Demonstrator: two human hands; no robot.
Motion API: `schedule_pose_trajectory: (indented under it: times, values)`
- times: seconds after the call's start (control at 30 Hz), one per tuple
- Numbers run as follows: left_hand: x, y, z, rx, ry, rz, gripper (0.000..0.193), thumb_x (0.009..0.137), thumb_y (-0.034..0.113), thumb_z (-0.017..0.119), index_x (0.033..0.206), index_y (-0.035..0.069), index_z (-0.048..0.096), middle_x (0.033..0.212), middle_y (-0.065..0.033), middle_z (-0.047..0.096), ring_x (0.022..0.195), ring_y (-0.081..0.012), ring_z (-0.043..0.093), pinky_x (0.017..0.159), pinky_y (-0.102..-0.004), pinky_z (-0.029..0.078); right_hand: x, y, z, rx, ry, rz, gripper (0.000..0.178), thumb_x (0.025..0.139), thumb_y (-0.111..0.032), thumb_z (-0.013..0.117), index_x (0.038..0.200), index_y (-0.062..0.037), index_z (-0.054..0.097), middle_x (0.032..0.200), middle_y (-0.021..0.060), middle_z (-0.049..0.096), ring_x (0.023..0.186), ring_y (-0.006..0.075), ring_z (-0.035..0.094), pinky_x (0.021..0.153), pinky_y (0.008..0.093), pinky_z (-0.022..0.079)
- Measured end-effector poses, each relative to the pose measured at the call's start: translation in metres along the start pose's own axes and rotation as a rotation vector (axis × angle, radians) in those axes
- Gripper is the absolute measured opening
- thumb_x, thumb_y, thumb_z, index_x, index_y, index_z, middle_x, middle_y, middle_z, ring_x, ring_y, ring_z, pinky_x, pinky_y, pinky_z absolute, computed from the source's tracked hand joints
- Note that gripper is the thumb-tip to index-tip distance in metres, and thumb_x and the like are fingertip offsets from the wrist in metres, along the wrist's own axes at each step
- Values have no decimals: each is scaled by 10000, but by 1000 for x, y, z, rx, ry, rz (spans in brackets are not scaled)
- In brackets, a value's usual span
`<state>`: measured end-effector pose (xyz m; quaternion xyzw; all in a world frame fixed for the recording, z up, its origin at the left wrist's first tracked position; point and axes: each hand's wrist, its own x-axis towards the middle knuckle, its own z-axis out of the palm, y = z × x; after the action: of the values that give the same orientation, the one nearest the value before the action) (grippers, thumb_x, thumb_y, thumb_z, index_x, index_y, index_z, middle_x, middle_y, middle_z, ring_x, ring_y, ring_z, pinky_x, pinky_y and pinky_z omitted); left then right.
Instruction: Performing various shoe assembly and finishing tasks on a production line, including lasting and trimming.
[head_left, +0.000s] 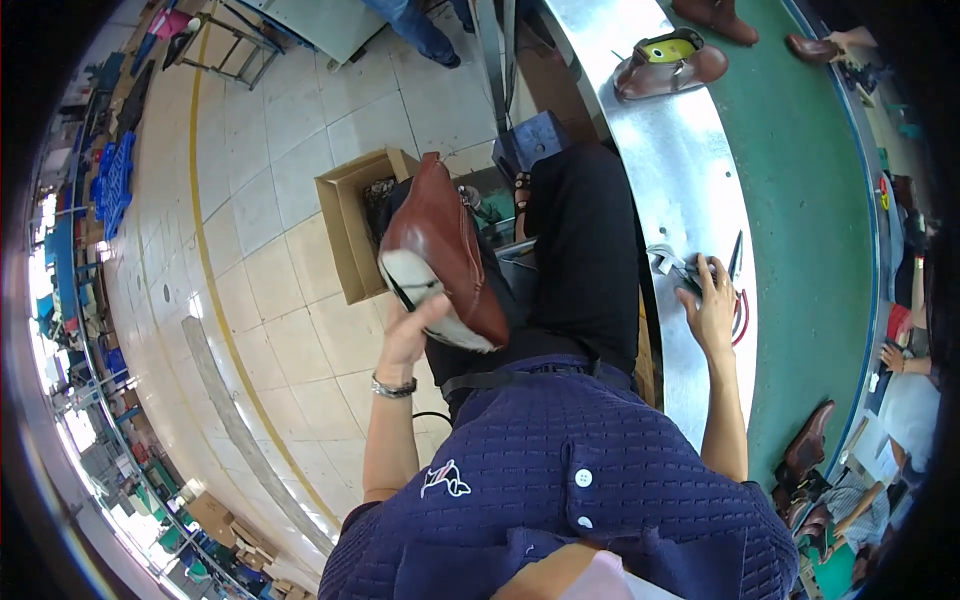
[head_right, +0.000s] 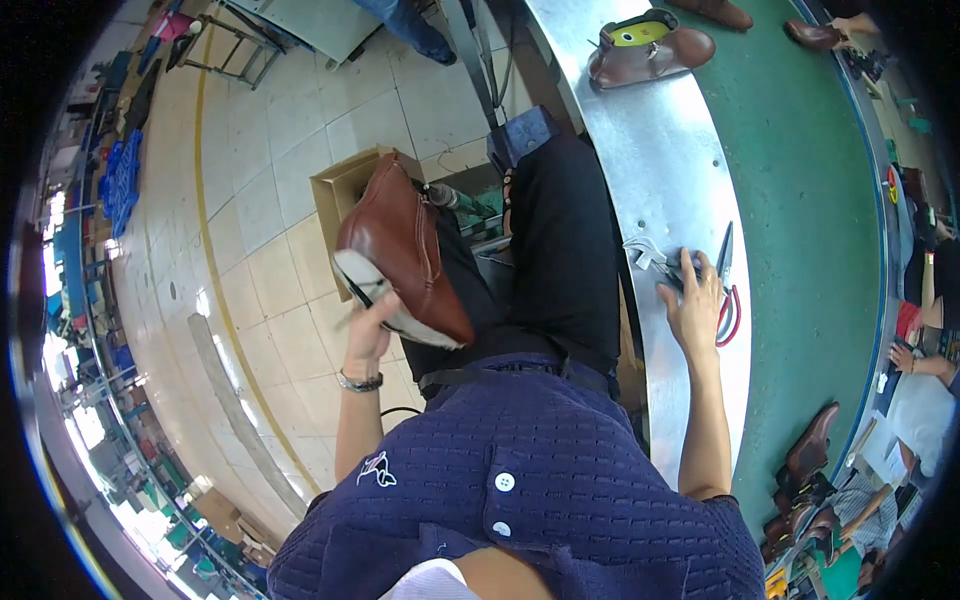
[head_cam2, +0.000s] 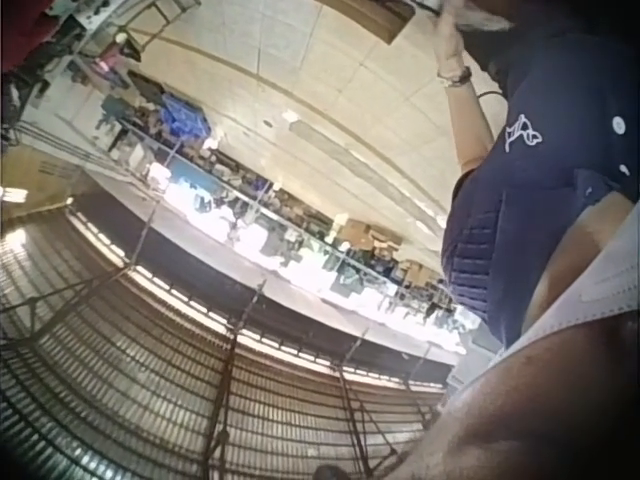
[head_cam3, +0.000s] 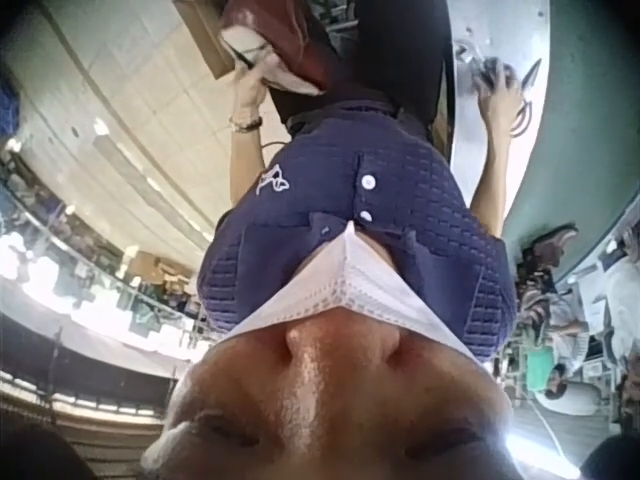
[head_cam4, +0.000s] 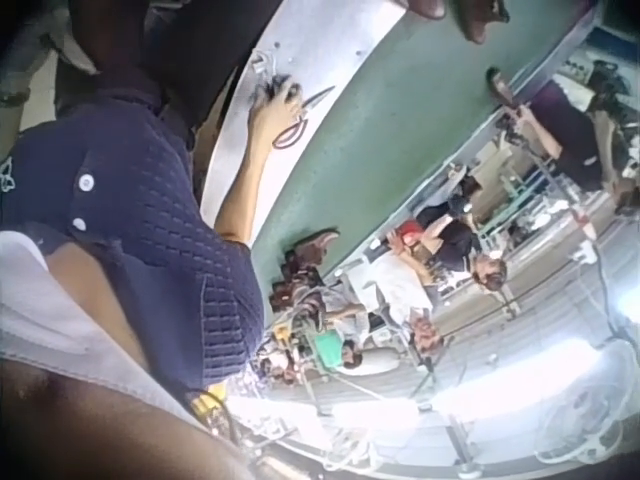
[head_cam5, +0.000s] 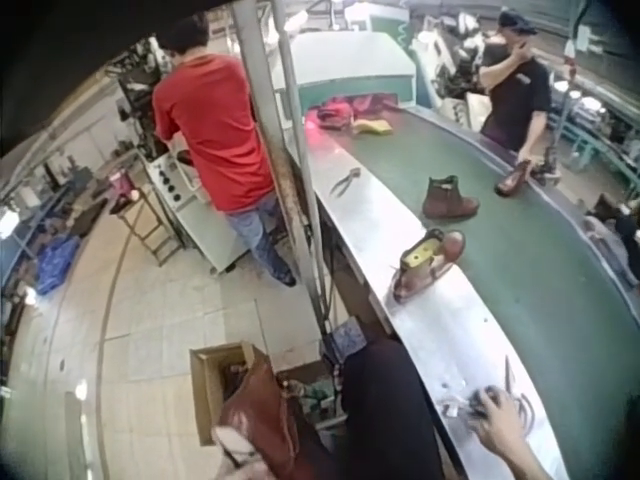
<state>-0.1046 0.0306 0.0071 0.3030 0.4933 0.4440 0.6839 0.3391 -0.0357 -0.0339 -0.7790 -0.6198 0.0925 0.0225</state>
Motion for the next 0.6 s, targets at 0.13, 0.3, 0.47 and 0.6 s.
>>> schedule_pose_trajectory:
  times: [0.13,0.3,0.47,0.6]
  values:
    - [17,19,4,38,56,-103,511,860,254,736,1262,11,535,1146,-71,632,995,-150,609,876,-303,492,6,4,-13,0,3,-65,501,867,-248,672,1341,-135,555,1129,131,554,1068,317,534,926,419,399]
    - [47,40,39,136,0,-187,636,875,365,713,1338,2,472,1198,-99,608,1055,-161,584,926,-308,461,19,-1,-34,126,-105,-62,442,829,-295,716,1189,-63,604,997,126,616,887,277,602,761,406,460]
    - [74,40,50,146,-5,-188,632,885,372,693,1313,-34,465,1191,-134,607,1051,-184,591,909,-318,476,35,-92,-102,1057,-659,254,491,822,-223,696,1238,-58,495,939,122,706,691,146,657,444,230,401]
    - [73,27,45,204,-4,-80,688,883,380,689,1349,-51,424,1214,-166,602,1085,-229,599,928,-338,476,68,-150,-128,1145,-889,169,764,862,-161,657,1499,-73,245,951,127,716,747,159,687,447,228,428]
